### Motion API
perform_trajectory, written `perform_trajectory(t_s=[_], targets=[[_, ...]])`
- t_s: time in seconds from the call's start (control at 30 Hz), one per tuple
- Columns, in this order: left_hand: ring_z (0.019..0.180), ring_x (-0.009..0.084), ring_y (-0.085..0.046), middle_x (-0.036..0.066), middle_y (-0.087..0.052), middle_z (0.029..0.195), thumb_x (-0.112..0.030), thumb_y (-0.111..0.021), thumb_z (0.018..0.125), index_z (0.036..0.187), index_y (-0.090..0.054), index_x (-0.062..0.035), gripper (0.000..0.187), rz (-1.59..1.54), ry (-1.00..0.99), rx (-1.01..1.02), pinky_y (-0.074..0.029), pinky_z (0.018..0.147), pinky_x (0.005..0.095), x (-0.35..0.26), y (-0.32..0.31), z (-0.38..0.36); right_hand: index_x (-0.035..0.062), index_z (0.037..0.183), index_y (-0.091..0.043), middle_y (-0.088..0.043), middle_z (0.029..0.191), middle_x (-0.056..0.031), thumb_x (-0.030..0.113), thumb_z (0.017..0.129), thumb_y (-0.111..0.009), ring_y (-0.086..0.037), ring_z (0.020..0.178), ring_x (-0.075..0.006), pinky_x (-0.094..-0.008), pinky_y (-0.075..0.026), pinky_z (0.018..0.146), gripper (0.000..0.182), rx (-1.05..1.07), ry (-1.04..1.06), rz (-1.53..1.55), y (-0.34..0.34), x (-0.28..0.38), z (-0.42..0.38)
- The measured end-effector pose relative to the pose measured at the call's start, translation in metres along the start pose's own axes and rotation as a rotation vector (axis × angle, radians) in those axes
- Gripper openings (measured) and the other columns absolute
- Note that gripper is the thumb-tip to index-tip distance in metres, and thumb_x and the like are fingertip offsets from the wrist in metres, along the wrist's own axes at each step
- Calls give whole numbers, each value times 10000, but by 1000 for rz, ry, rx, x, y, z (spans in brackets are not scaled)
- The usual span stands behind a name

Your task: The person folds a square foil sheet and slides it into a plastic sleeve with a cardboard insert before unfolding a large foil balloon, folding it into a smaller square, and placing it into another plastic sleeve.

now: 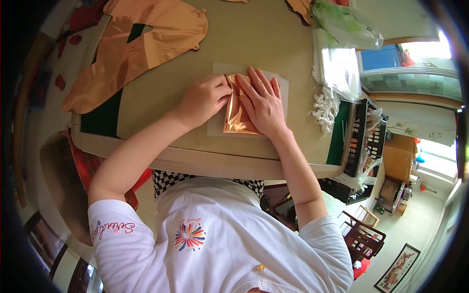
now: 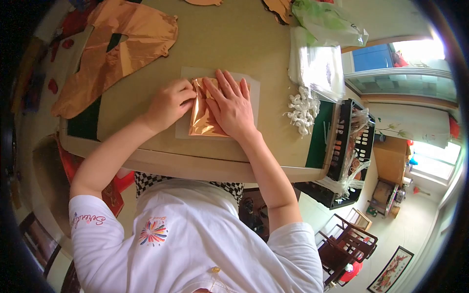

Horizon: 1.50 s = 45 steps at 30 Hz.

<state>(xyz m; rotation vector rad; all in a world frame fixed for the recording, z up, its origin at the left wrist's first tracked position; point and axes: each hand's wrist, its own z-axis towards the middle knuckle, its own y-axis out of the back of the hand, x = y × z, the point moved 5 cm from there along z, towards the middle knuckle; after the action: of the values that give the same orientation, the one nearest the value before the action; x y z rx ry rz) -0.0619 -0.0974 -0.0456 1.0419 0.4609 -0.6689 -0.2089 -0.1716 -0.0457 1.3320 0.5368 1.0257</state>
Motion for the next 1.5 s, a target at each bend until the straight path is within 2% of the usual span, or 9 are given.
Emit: perform_trajectory(t_s=[0.33, 0.43, 0.53, 0.63, 0.73, 0.83, 1.03, 1.27, 1.5], targets=[[1056, 255, -568, 72, -599, 1111, -22, -702, 712, 825, -646, -29, 126, 299, -232, 37, -485, 874, 396, -18, 4, -21, 217, 1411, -489, -436, 1465, -129, 335, 963, -520, -369, 1379, -305, -524, -236, 1138, 464, -15, 2, 1, 0, 0, 0], [1056, 264, -565, 83, -596, 1119, -1, -679, 732, 931, -648, -42, 205, 303, -231, 47, -472, 893, 403, -17, 4, -24, 214, 1405, -497, -438, 1463, -134, 377, 954, -529, -371, 1378, -306, -523, -238, 1138, 481, -13, 1, 0, 1, 1, 0], [1066, 276, -563, 87, -619, 1079, 18, -653, 748, 1063, -630, -48, 323, 165, 24, -15, -460, 908, 397, -11, 9, -26, 210, 1400, -501, -437, 1461, -140, 434, 938, -543, -370, 1377, -309, -523, -239, 1137, 516, -11, 3, -1, 4, 3, 1], [1085, 299, -556, 98, -621, 1086, 37, -615, 771, 1167, -603, -50, 406, 180, -95, 8, -438, 950, 403, -24, 18, -21, 205, 1401, -499, -438, 1459, -144, 474, 922, -558, -367, 1378, -314, -525, -240, 1136, 553, -5, 0, 5, 6, 5, 0], [1130, 261, -552, 100, -661, 1144, -20, -581, 817, 1141, -636, -29, 329, 265, -173, 53, -428, 966, 407, -16, 10, -27, 201, 1403, -496, -437, 1458, -147, 485, 915, -566, -362, 1380, -318, -528, -240, 1135, 569, -2, 1, 6, 4, 4, 0], [1189, 283, -516, 99, -590, 1252, 1, -552, 834, 1158, -643, -50, 341, 322, -187, 101, -419, 981, 422, -14, 5, -32, 199, 1405, -492, -437, 1458, -149, 483, 913, -572, -359, 1382, -319, -530, -238, 1136, 575, -3, 5, 4, 3, 4, 0], [1194, 262, -518, 97, -619, 1213, -43, -558, 836, 1067, -675, -14, 261, 408, -233, 48, -404, 993, 435, -25, 8, -29, 200, 1404, -493, -437, 1459, -144, 457, 915, -580, -363, 1380, -316, -532, -233, 1140, 559, -4, 4, 16, 3, 3, -1], [1232, 270, -482, 118, -556, 1299, -264, -664, 841, 1202, -591, -52, 425, 547, 24, 105, -345, 1030, 552, -46, -13, -27, 200, 1402, -494, -423, 1470, -135, 355, 939, -569, -359, 1385, -306, -542, -234, 1136, 494, -22, 3, 26, 3, 1, -2], [1277, 280, -441, 149, -513, 1337, -274, -653, 857, 1221, -593, -55, 429, 582, 84, 81, -320, 1047, 600, -52, -22, -36, 223, 1315, -584, -387, 1494, -131, 298, 916, -593, -340, 1391, -330, -612, -218, 1116, 406, -42, 29, 11, 12, 3, -1]])
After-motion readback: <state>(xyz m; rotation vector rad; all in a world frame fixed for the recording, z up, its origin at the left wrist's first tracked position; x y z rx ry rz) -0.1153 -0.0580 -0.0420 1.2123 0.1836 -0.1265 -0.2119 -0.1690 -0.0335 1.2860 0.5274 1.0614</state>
